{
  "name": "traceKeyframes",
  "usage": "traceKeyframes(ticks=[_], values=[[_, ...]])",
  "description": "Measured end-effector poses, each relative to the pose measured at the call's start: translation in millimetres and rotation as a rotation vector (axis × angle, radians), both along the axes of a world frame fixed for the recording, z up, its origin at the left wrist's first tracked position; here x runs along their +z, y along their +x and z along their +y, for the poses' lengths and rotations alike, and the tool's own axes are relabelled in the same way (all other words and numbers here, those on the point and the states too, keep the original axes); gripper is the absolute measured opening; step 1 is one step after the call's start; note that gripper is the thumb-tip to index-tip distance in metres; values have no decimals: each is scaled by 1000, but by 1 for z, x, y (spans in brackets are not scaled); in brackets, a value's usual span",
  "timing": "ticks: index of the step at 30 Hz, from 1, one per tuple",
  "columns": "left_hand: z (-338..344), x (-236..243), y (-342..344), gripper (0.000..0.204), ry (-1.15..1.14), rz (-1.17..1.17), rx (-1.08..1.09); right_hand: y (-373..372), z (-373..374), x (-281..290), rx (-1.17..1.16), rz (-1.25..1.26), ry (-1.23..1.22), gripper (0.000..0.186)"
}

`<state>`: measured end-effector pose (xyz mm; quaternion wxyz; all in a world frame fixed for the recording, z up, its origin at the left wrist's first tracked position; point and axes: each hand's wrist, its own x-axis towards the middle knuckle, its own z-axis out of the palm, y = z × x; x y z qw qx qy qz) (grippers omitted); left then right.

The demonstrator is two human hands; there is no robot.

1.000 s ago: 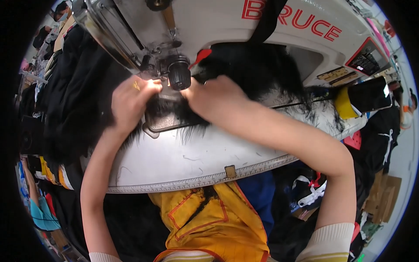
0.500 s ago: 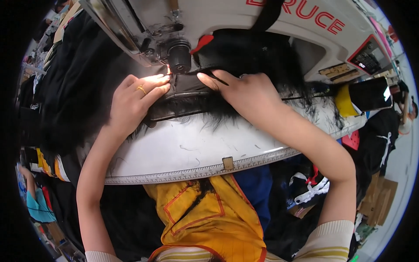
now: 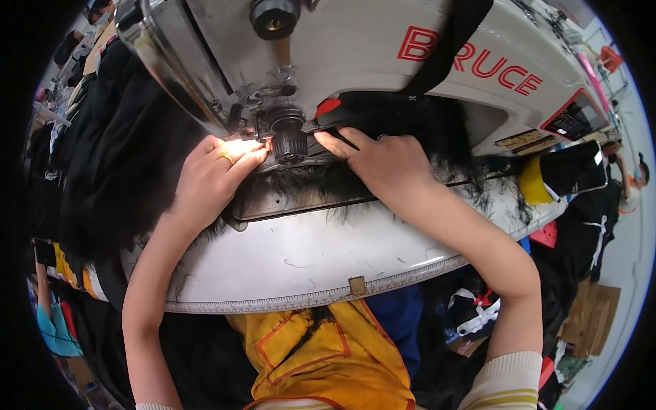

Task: Sewing black faux fur trim onto black fabric garments using an industrial sewing machine.

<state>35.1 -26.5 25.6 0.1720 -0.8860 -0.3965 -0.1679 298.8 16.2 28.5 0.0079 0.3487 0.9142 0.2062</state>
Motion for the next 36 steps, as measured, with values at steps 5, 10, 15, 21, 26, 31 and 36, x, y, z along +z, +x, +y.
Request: traceKeyframes(ticks=[5,10,15,21,26,31,36], values=[[-3,14,3,32,-31,115,36,0,2,0,-3,107,1,32],[0,2,10,35,-54,90,19,-5,11,7,-147,60,-406,41],[0,-1,-16,27,-226,-187,61,-36,24,-14,6,97,-310,30],[-3,2,-25,11,-29,-14,-132,-34,-6,-16,42,34,-69,14],[-16,14,-12,19,-202,-66,-105,-14,-6,-10,57,-40,-98,29],[-20,6,6,21,-313,-224,-50,3,-39,29,74,-333,-392,52],[-23,14,5,22,-253,-184,-144,-31,-25,22,338,181,-317,82]])
